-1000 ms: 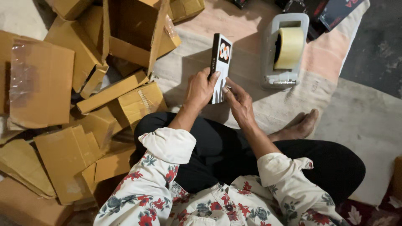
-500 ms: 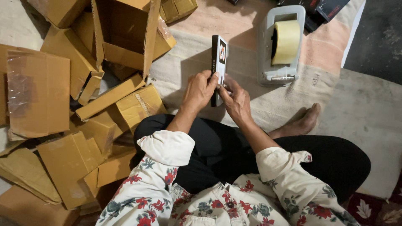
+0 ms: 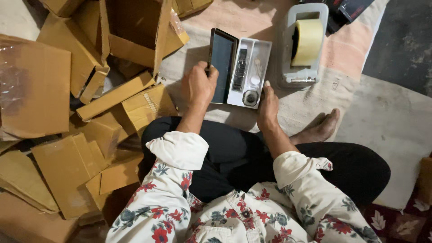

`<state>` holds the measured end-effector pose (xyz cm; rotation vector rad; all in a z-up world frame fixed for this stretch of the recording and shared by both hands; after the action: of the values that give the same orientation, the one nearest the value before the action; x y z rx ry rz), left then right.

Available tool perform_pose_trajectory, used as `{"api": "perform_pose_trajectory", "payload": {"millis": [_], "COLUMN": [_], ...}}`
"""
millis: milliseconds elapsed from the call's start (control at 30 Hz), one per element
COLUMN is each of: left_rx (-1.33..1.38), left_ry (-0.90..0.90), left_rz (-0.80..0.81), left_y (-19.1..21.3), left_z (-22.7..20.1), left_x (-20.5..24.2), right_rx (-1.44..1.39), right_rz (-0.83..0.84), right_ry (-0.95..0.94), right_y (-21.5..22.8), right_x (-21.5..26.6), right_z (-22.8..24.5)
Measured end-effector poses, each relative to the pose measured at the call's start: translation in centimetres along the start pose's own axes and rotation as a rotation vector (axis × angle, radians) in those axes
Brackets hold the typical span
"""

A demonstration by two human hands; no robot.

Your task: The person sits on the floor surrounded by cardboard boxes and packs smart watches into them. They open a watch box, place the watch, strap, and charger into the packaging, insert the packaging into a cardboard box, and seal it with tape. The process is repeated for a second watch.

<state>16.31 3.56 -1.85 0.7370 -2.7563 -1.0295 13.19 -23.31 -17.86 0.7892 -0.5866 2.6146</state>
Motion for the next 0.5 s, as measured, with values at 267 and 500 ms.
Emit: {"api": "perform_pose_trajectory", "payload": {"millis": [267, 500], "left_rx": [-0.438, -0.566], "left_ry": [0.003, -0.188], "left_rz": [-0.157, -0.315], "left_y": [3.8, 4.2], "left_z": [0.2, -2.2], "left_x": [-0.8, -0.7], "right_rx": [0.188, 0.265], "right_rz": [0.142, 0.249], "right_ry": [0.049, 0.046], "right_y": [-2.0, -4.0], "right_x": [0.6, 1.8], "right_z": [0.8, 1.8]}}
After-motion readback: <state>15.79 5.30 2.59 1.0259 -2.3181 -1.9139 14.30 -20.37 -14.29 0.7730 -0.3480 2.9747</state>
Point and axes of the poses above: each hand's wrist, its own x-axis away from the middle knuckle, its own y-axis out of the back of the hand, z = x × y, the point moved 9 cm from there along -x, towards the middle knuckle, and after that the axes turned 6 degrees about -z, right-handed, at the moved point
